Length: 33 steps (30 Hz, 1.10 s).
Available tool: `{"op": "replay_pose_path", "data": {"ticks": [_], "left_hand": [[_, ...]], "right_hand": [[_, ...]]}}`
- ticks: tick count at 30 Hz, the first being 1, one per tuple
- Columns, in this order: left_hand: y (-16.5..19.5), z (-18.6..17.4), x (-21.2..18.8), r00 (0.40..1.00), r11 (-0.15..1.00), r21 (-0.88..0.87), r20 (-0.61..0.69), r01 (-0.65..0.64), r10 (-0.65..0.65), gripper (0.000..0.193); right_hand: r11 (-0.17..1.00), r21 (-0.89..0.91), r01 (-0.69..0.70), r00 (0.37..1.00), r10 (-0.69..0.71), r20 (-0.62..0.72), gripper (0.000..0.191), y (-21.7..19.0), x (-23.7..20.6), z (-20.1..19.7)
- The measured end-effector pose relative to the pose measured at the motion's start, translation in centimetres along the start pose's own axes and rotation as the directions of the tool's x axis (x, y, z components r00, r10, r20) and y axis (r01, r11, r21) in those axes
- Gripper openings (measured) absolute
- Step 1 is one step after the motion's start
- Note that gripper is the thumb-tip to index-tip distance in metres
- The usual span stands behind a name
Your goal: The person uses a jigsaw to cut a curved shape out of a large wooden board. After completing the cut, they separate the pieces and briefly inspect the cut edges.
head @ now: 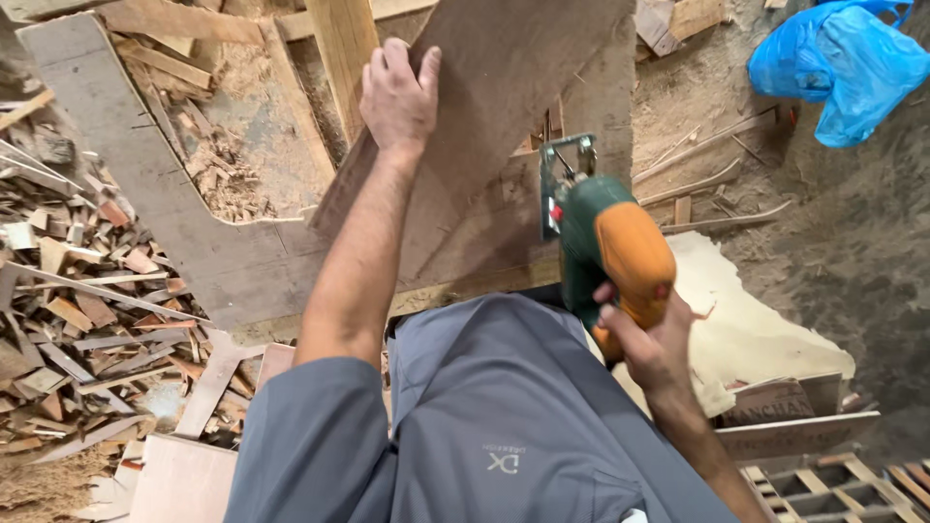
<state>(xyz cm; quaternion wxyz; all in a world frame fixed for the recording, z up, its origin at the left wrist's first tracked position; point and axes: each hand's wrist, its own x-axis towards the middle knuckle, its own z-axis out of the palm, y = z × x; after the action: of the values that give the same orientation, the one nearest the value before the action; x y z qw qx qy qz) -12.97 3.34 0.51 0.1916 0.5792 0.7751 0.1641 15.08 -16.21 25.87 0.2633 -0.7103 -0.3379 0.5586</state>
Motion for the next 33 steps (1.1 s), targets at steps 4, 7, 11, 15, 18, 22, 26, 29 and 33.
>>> {"op": "replay_pose_path", "data": {"ticks": [4, 7, 11, 15, 18, 22, 26, 29, 33], "left_hand": [[0.7, 0.2, -2.0, 0.993, 0.993, 0.102, -0.097, -0.064, 0.074, 0.069], [2.0, 0.6, -3.9, 0.940, 0.962, 0.105, -0.210, -0.253, 0.270, 0.084], [3.9, 1.5, -7.2, 0.948, 0.949, 0.011, -0.051, -0.314, 0.314, 0.098], [4.1, 2.0, -8.6, 0.954, 0.954, 0.026, 0.040, -0.297, 0.296, 0.104], [3.9, 1.9, -8.5, 0.953, 0.948, 0.098, 0.058, -0.302, 0.297, 0.098], [4.2, 1.7, -8.2, 0.955, 0.950, 0.124, 0.106, -0.288, 0.276, 0.097], [4.3, 1.7, -8.2, 0.947, 0.939, 0.132, 0.095, -0.317, 0.306, 0.099], [4.1, 1.9, -8.4, 0.942, 0.934, 0.140, 0.120, -0.330, 0.315, 0.102], [4.1, 2.2, -8.7, 0.943, 0.933, 0.157, 0.128, -0.324, 0.306, 0.105]], "right_hand": [[0.999, -0.021, -0.030, 0.999, 0.030, -0.010, 0.022, -0.7, 2.7, 2.7], [0.996, -0.073, -0.059, 0.998, 0.057, -0.029, 0.020, -1.0, 4.2, 3.9], [0.985, -0.086, -0.148, 0.989, 0.146, -0.034, 0.018, -1.6, 5.5, 5.3], [0.979, 0.033, -0.199, 0.980, 0.198, 0.027, 0.026, -1.5, 5.6, 5.8], [0.942, 0.165, -0.293, 0.951, 0.270, 0.148, 0.038, -0.7, 5.4, 5.0], [0.878, 0.301, -0.373, 0.911, 0.285, 0.297, 0.053, 0.6, 5.0, 4.0], [0.857, 0.355, -0.373, 0.927, 0.336, 0.164, 0.054, 1.3, 4.0, 4.1], [0.846, 0.364, -0.391, 0.920, 0.352, 0.170, 0.054, 1.9, 3.7, 3.9], [0.868, 0.303, -0.393, 0.919, 0.360, 0.162, 0.051, 2.6, 3.5, 3.4]]}}
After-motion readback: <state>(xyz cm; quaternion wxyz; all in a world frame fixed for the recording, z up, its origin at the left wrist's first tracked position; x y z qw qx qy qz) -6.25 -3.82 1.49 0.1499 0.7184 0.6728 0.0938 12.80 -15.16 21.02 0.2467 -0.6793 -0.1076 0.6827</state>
